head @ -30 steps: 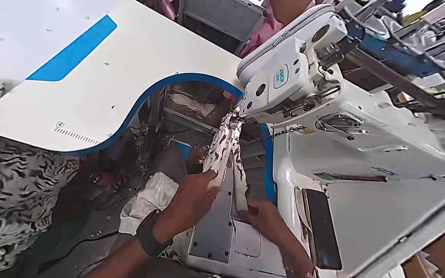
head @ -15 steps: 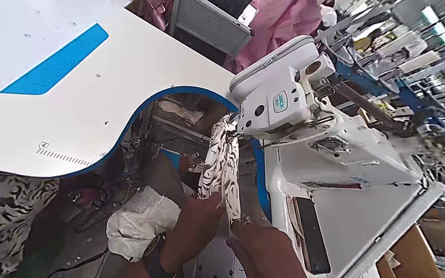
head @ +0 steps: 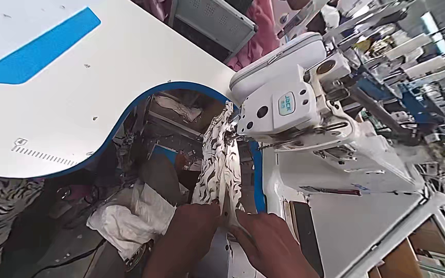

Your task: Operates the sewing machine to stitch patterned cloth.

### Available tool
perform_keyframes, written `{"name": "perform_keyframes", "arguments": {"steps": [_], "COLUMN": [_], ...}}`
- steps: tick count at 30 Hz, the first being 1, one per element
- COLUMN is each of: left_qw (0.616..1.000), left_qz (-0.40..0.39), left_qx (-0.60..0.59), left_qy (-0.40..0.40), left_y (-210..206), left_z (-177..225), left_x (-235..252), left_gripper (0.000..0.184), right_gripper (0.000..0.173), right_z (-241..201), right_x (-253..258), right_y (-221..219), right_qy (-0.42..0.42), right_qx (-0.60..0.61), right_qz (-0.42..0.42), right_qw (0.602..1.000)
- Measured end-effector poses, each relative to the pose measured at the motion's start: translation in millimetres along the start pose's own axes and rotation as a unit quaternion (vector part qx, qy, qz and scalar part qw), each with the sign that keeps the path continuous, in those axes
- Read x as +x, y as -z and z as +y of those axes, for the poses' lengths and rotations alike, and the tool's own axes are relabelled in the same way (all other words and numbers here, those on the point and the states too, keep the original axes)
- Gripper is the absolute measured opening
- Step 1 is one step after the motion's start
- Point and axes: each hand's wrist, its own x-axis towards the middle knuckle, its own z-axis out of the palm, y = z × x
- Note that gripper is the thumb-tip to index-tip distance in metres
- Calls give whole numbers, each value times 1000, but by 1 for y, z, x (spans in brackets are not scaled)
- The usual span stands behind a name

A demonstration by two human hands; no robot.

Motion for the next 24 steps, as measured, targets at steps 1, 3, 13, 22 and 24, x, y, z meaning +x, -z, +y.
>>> {"name": "perform_keyframes", "arguments": {"steps": [1,3,13,22,24], "left_qw": [999,996,979,995,992], "left_qz": [26,49,-13,37,62], "left_qx": [-7,-30,-146,88,103], "left_qy": [-27,-62,139,-29,-37], "left_y": [-3,-13,28,-7,-14], "left_z": [-6,-11,-63,31,23], "left_x": [1,1,-19,-48,-46], "left_gripper": [24,27,27,21,23], "right_gripper": [25,25,35,8,12], "right_z": [1,-2,36,-38,-44], "right_x": [3,5,24,-68,-58], "right_y": [0,-4,-24,-29,-46], "right_qy": [1,-9,-121,59,-7], "right_qx": [6,-12,68,21,3], "right_qz": [-13,-32,-227,134,196], "right_qw": [1000,999,964,989,981]}}
